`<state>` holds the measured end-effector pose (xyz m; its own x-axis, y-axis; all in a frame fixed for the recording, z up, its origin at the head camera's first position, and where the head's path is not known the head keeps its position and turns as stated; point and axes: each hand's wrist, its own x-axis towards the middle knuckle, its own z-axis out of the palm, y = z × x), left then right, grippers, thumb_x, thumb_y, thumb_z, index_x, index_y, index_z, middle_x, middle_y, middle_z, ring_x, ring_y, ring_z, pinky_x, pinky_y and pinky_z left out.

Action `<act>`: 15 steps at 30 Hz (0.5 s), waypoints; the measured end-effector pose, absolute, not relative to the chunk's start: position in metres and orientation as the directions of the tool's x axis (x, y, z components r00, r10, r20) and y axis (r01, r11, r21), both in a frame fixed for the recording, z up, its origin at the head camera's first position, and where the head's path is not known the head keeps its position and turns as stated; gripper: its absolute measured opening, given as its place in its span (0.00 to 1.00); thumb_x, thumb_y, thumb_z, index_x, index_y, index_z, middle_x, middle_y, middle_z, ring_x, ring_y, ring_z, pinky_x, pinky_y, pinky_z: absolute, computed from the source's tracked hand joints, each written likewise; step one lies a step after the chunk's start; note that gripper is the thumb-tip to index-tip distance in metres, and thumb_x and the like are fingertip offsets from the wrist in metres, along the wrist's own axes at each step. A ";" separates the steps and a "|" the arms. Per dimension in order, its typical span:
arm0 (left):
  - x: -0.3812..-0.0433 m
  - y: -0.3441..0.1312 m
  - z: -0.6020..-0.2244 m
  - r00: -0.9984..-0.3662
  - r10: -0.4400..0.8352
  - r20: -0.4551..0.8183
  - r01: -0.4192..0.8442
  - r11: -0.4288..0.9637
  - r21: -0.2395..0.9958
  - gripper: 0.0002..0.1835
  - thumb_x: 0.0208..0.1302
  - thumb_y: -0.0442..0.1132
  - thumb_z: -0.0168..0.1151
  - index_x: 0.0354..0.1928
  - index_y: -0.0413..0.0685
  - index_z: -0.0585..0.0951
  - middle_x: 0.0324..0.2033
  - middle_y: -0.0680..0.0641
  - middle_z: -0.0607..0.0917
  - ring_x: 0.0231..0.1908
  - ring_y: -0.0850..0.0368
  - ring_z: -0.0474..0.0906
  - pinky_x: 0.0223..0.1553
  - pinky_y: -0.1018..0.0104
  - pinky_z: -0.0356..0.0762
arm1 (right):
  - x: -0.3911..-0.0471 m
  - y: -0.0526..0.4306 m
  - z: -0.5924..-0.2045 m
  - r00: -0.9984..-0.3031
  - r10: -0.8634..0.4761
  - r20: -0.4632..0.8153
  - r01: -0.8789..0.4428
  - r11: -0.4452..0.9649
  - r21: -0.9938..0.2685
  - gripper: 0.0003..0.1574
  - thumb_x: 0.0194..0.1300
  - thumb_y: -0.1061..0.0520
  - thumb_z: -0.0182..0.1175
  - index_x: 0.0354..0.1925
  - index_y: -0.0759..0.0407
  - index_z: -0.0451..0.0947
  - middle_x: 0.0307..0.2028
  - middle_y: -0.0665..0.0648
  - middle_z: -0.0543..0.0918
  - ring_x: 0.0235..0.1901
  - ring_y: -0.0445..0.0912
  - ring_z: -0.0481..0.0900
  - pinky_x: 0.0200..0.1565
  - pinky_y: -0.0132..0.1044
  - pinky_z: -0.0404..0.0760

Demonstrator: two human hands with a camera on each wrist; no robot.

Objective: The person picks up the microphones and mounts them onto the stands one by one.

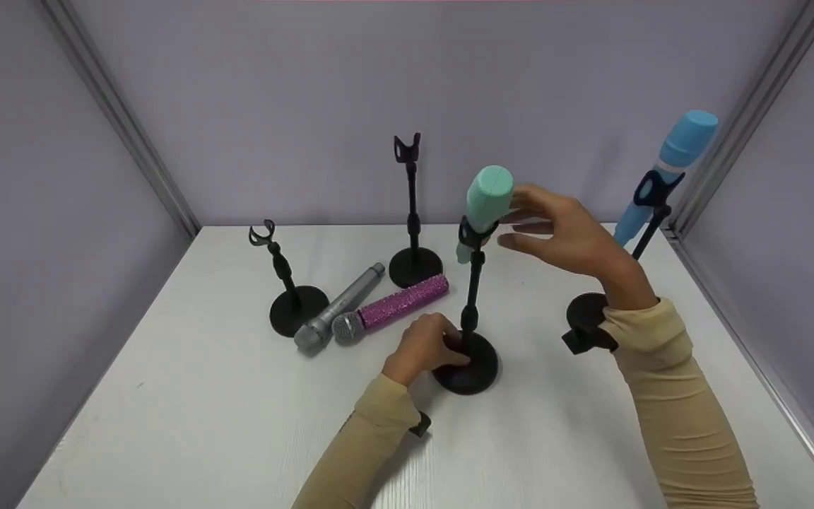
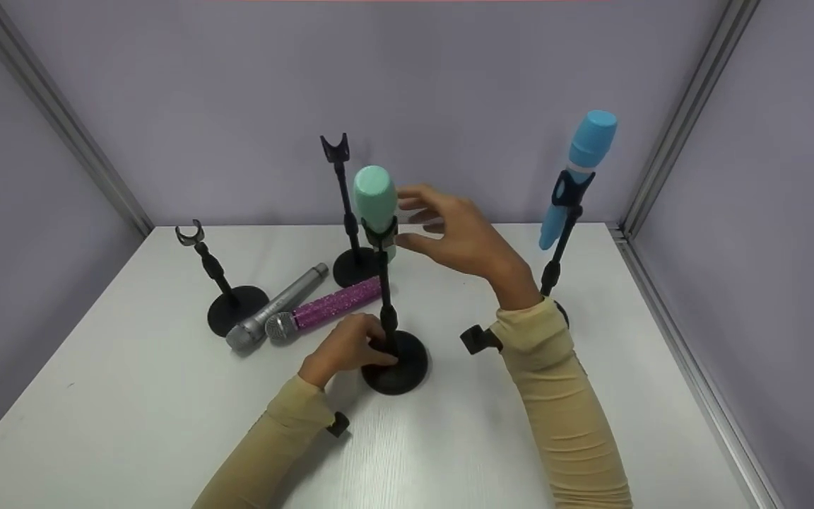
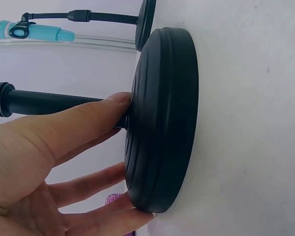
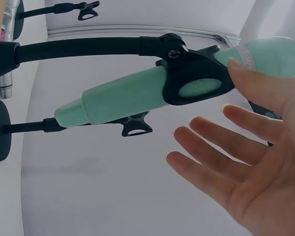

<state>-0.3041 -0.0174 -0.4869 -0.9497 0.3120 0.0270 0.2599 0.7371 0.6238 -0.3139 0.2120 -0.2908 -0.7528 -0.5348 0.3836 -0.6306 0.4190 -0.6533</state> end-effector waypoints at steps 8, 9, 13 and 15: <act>-0.304 -0.014 -0.487 -0.953 0.303 -0.001 0.231 0.730 0.644 0.20 0.51 0.42 0.83 0.45 0.43 0.91 0.41 0.47 0.92 0.43 0.57 0.85 0.50 0.59 0.84 | -0.304 0.229 -0.302 -0.799 -0.511 0.317 -0.573 0.485 -0.661 0.34 0.69 0.55 0.69 0.70 0.56 0.72 0.65 0.60 0.80 0.62 0.60 0.80 0.64 0.61 0.78; -0.304 -0.015 -0.488 -0.953 0.304 0.000 0.233 0.730 0.643 0.20 0.50 0.42 0.83 0.45 0.43 0.91 0.41 0.47 0.91 0.43 0.57 0.85 0.50 0.60 0.84 | -0.302 0.231 -0.305 -0.803 -0.509 0.310 -0.566 0.489 -0.664 0.33 0.69 0.55 0.69 0.69 0.57 0.73 0.65 0.61 0.80 0.62 0.60 0.81 0.64 0.62 0.78; -0.304 -0.015 -0.489 -0.952 0.307 0.010 0.242 0.730 0.639 0.19 0.50 0.42 0.83 0.44 0.43 0.91 0.41 0.48 0.91 0.43 0.57 0.84 0.50 0.60 0.83 | -0.295 0.236 -0.317 -0.819 -0.496 0.288 -0.540 0.497 -0.680 0.30 0.69 0.55 0.69 0.66 0.60 0.76 0.62 0.62 0.81 0.61 0.61 0.81 0.63 0.62 0.78; -0.304 -0.015 -0.489 -0.951 0.309 0.013 0.246 0.730 0.638 0.19 0.50 0.42 0.84 0.44 0.44 0.91 0.40 0.48 0.91 0.44 0.57 0.84 0.51 0.59 0.83 | -0.291 0.236 -0.323 -0.824 -0.489 0.288 -0.535 0.501 -0.680 0.29 0.68 0.55 0.69 0.65 0.61 0.77 0.61 0.61 0.82 0.60 0.60 0.82 0.62 0.61 0.79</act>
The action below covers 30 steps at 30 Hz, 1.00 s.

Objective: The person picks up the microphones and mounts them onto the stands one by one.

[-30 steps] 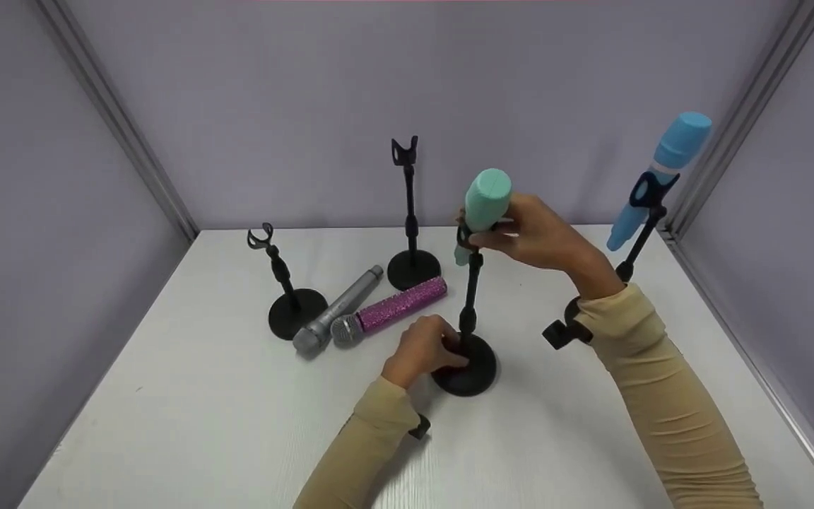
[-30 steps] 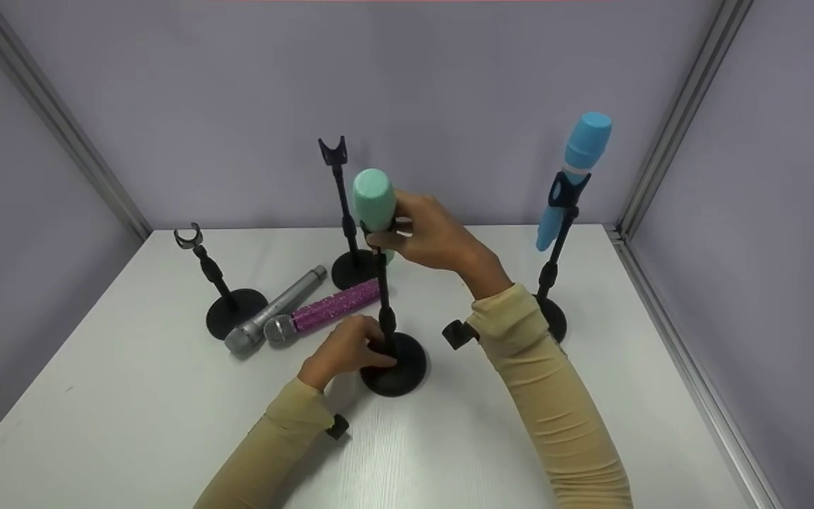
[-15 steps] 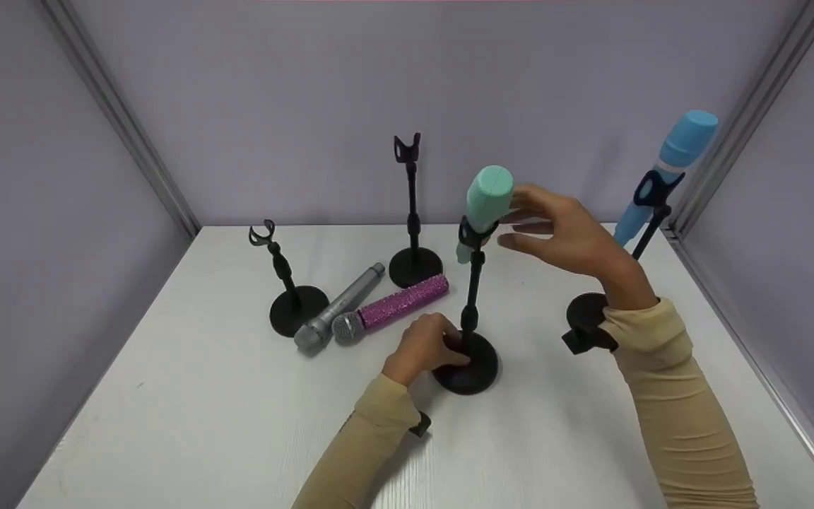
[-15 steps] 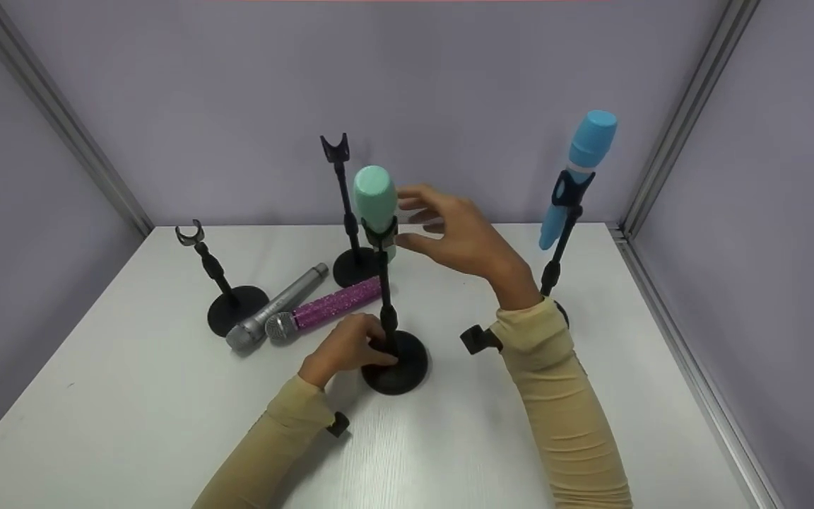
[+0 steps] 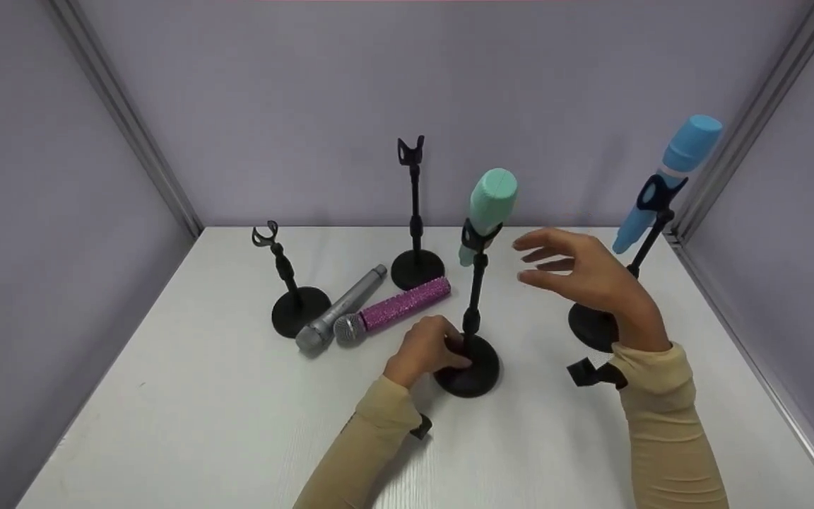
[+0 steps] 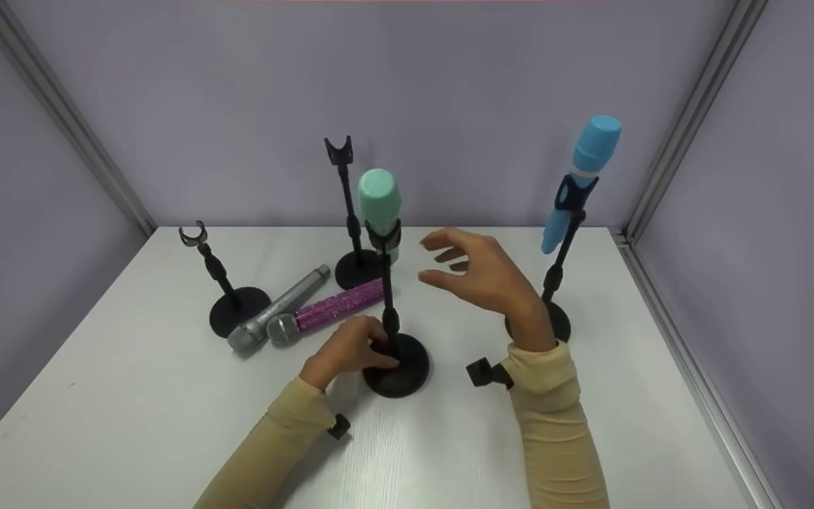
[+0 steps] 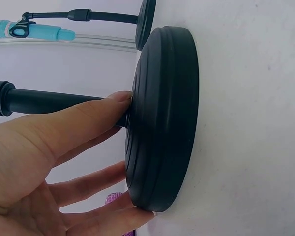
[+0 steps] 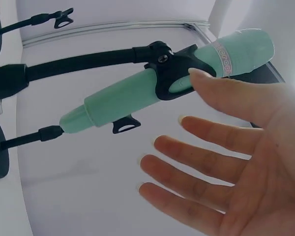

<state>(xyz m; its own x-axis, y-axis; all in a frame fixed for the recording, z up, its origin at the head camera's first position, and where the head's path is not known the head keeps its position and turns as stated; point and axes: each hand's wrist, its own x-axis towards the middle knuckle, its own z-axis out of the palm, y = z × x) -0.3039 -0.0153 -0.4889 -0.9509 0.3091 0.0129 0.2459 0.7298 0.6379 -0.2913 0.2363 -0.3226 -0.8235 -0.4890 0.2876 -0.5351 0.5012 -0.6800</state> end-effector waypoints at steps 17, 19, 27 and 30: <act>-0.305 -0.013 -0.489 -0.952 0.308 0.004 0.238 0.727 0.644 0.18 0.49 0.42 0.84 0.42 0.44 0.91 0.40 0.47 0.91 0.44 0.55 0.84 0.51 0.60 0.82 | -0.277 0.226 -0.375 -0.849 -0.439 0.295 -0.495 0.464 -0.734 0.26 0.65 0.53 0.73 0.59 0.56 0.81 0.58 0.58 0.85 0.57 0.56 0.85 0.59 0.56 0.83; -0.305 -0.013 -0.490 -0.950 0.313 0.009 0.244 0.722 0.647 0.18 0.49 0.42 0.84 0.42 0.44 0.91 0.40 0.48 0.91 0.44 0.56 0.84 0.50 0.60 0.83 | -0.278 0.223 -0.380 -0.850 -0.436 0.296 -0.493 0.457 -0.740 0.26 0.63 0.54 0.74 0.59 0.57 0.81 0.57 0.59 0.85 0.56 0.56 0.85 0.59 0.57 0.83; -0.306 -0.012 -0.487 -0.952 0.306 0.008 0.238 0.722 0.649 0.16 0.49 0.43 0.84 0.40 0.45 0.92 0.37 0.49 0.91 0.41 0.58 0.83 0.48 0.61 0.83 | -0.280 0.207 -0.388 -0.855 -0.421 0.303 -0.482 0.429 -0.764 0.31 0.61 0.54 0.75 0.60 0.59 0.80 0.56 0.60 0.85 0.56 0.56 0.86 0.57 0.57 0.84; -0.307 -0.012 -0.487 -0.950 0.311 0.006 0.241 0.721 0.650 0.15 0.49 0.43 0.84 0.39 0.46 0.92 0.36 0.50 0.91 0.39 0.60 0.83 0.46 0.63 0.83 | -0.281 0.202 -0.392 -0.861 -0.418 0.289 -0.466 0.425 -0.776 0.30 0.61 0.55 0.76 0.59 0.60 0.80 0.56 0.61 0.85 0.55 0.57 0.86 0.57 0.56 0.84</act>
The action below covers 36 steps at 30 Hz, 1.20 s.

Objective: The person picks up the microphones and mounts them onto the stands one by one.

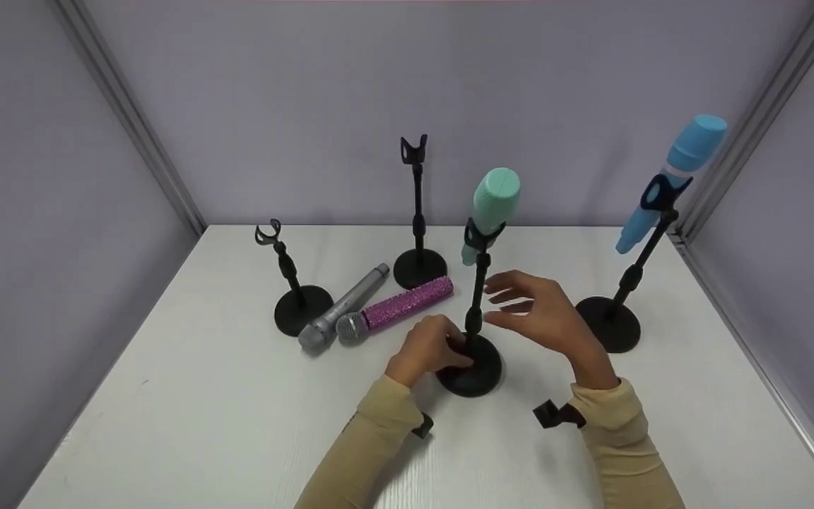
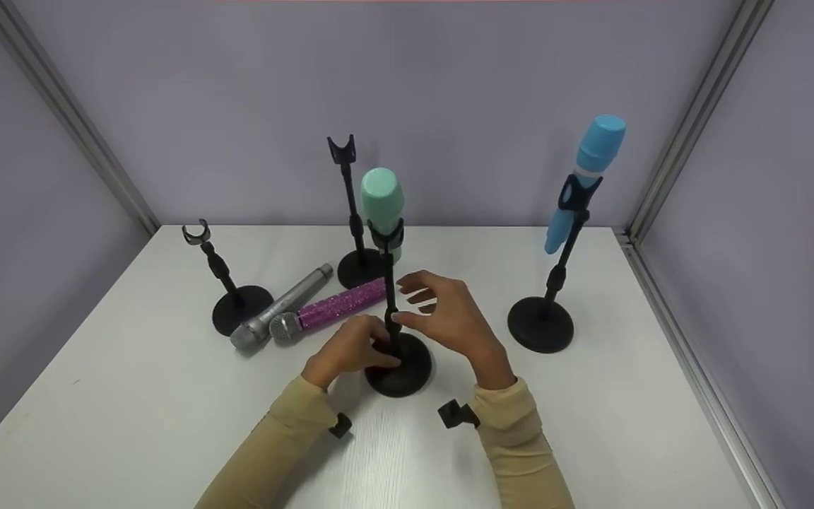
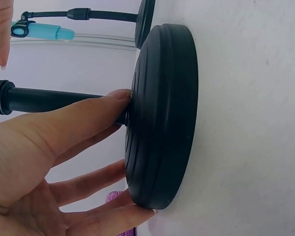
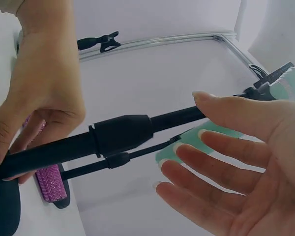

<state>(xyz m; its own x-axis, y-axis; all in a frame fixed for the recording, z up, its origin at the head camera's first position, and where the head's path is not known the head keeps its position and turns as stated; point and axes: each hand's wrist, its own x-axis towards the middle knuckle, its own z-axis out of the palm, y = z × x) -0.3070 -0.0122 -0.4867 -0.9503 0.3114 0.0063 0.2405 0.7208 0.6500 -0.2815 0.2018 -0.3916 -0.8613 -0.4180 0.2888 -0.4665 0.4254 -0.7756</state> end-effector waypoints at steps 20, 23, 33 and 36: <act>-0.308 -0.013 -0.487 -0.938 0.344 0.040 0.287 0.708 0.645 0.16 0.49 0.42 0.84 0.38 0.44 0.92 0.36 0.49 0.92 0.39 0.59 0.86 0.45 0.62 0.85 | -0.293 0.180 -0.412 -0.836 -0.449 0.315 -0.505 0.409 -0.760 0.16 0.60 0.55 0.76 0.43 0.62 0.86 0.39 0.59 0.91 0.44 0.52 0.90 0.46 0.43 0.89; -0.308 -0.013 -0.487 -0.937 0.348 0.034 0.286 0.706 0.648 0.15 0.50 0.42 0.84 0.39 0.46 0.92 0.36 0.50 0.92 0.39 0.60 0.85 0.46 0.62 0.85 | -0.294 0.178 -0.415 -0.846 -0.426 0.321 -0.501 0.426 -0.753 0.14 0.58 0.56 0.77 0.41 0.62 0.87 0.37 0.59 0.91 0.42 0.52 0.91 0.45 0.42 0.89; -0.310 -0.013 -0.488 -0.929 0.366 0.048 0.302 0.681 0.667 0.13 0.49 0.41 0.84 0.36 0.44 0.92 0.34 0.49 0.92 0.35 0.63 0.83 0.42 0.65 0.85 | -0.300 0.178 -0.422 -0.839 -0.411 0.356 -0.513 0.380 -0.770 0.09 0.59 0.59 0.77 0.37 0.61 0.89 0.33 0.60 0.91 0.37 0.50 0.91 0.40 0.35 0.89; -0.309 -0.013 -0.488 -0.929 0.366 0.054 0.303 0.668 0.680 0.14 0.49 0.39 0.84 0.37 0.42 0.92 0.34 0.48 0.92 0.36 0.61 0.84 0.42 0.66 0.85 | -0.300 0.177 -0.423 -0.839 -0.411 0.356 -0.509 0.364 -0.780 0.08 0.58 0.60 0.77 0.36 0.62 0.89 0.33 0.60 0.91 0.36 0.49 0.90 0.40 0.35 0.89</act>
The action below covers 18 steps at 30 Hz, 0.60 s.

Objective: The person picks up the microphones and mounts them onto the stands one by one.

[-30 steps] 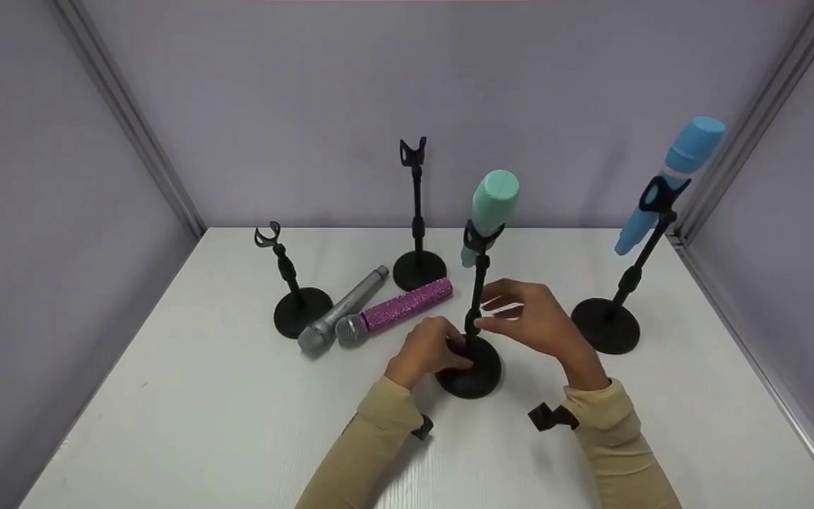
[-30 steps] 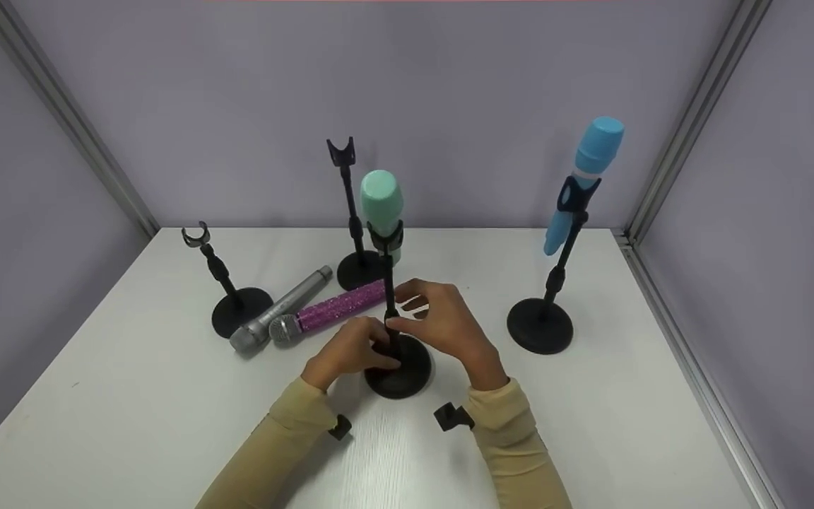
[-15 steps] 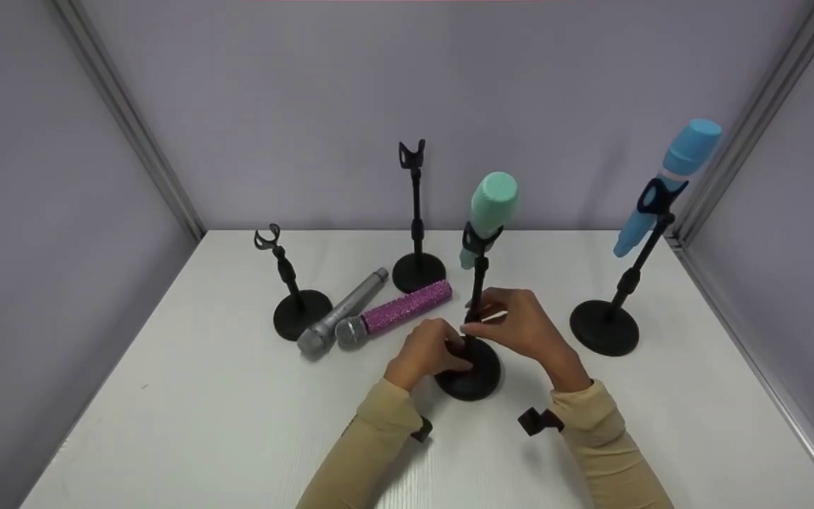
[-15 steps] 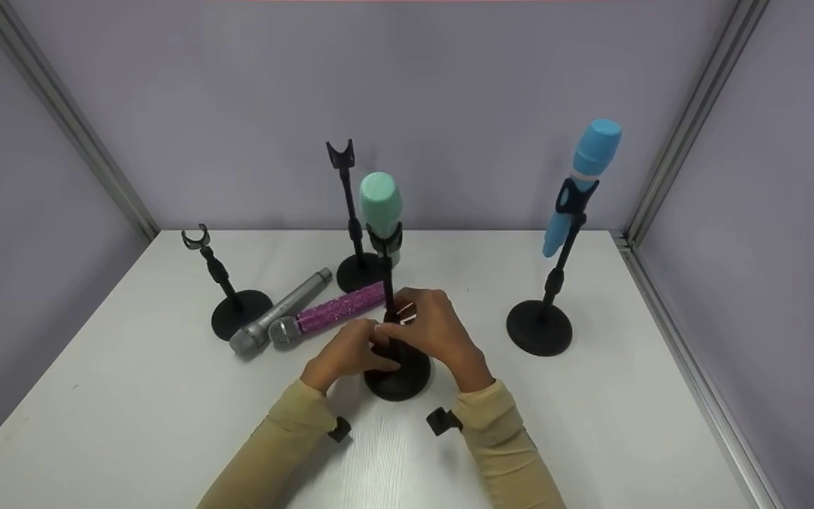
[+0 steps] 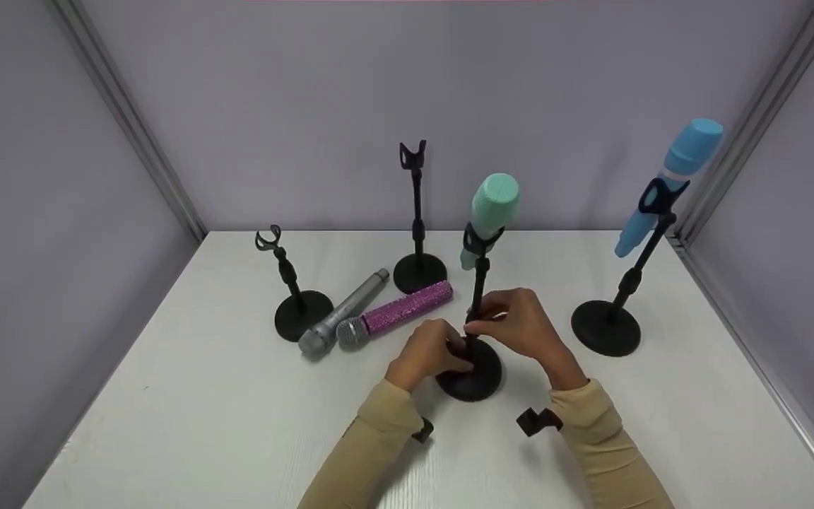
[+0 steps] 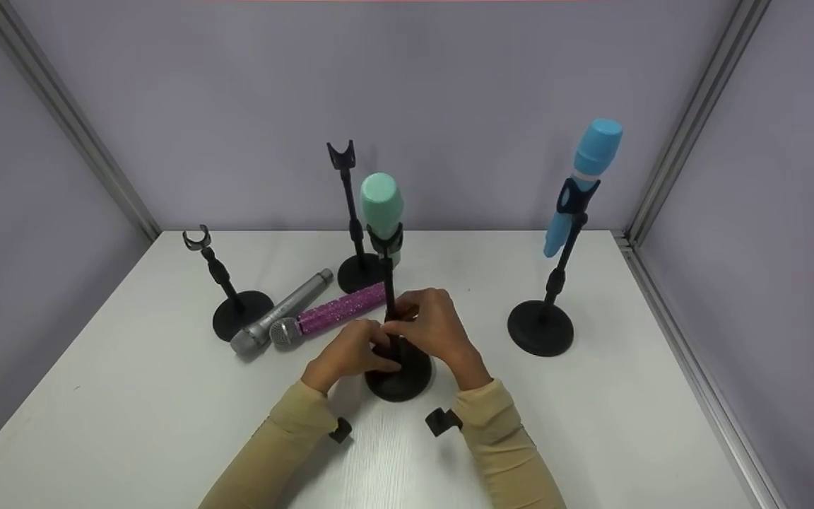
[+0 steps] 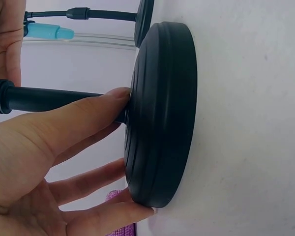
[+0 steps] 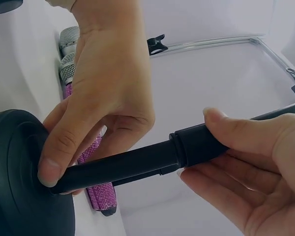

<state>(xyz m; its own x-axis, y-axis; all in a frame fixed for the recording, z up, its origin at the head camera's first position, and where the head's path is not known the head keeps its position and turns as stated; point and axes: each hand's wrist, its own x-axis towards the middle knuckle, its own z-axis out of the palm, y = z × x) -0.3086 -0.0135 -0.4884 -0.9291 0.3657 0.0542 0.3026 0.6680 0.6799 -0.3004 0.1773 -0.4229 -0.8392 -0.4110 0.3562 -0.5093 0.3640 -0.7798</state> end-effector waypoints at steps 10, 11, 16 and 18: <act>-0.309 -0.012 -0.489 -0.929 0.365 0.059 0.309 0.680 0.665 0.14 0.49 0.40 0.84 0.38 0.43 0.92 0.33 0.48 0.92 0.35 0.62 0.85 0.41 0.68 0.84 | -0.301 0.179 -0.425 -0.834 -0.451 0.319 -0.487 0.326 -0.810 0.09 0.62 0.67 0.72 0.42 0.67 0.87 0.38 0.66 0.90 0.41 0.53 0.90 0.45 0.39 0.89; -0.309 -0.012 -0.489 -0.931 0.362 0.053 0.303 0.683 0.665 0.14 0.49 0.40 0.84 0.38 0.43 0.92 0.33 0.48 0.92 0.35 0.62 0.84 0.41 0.68 0.84 | -0.302 0.179 -0.426 -0.834 -0.456 0.310 -0.479 0.321 -0.817 0.09 0.62 0.67 0.71 0.42 0.67 0.87 0.39 0.66 0.90 0.42 0.53 0.90 0.46 0.39 0.89; -0.309 -0.012 -0.488 -0.933 0.358 0.038 0.288 0.677 0.678 0.12 0.49 0.39 0.84 0.36 0.44 0.92 0.30 0.50 0.92 0.31 0.64 0.82 0.39 0.68 0.84 | -0.302 0.181 -0.425 -0.827 -0.497 0.264 -0.448 0.297 -0.843 0.11 0.65 0.68 0.67 0.46 0.67 0.86 0.44 0.66 0.89 0.48 0.56 0.88 0.52 0.40 0.88; -0.309 -0.012 -0.488 -0.931 0.362 0.038 0.289 0.674 0.680 0.11 0.49 0.39 0.83 0.35 0.44 0.92 0.29 0.50 0.92 0.30 0.65 0.81 0.38 0.69 0.84 | -0.302 0.181 -0.424 -0.823 -0.502 0.266 -0.451 0.292 -0.844 0.11 0.66 0.67 0.67 0.47 0.66 0.86 0.45 0.66 0.89 0.49 0.57 0.88 0.53 0.41 0.87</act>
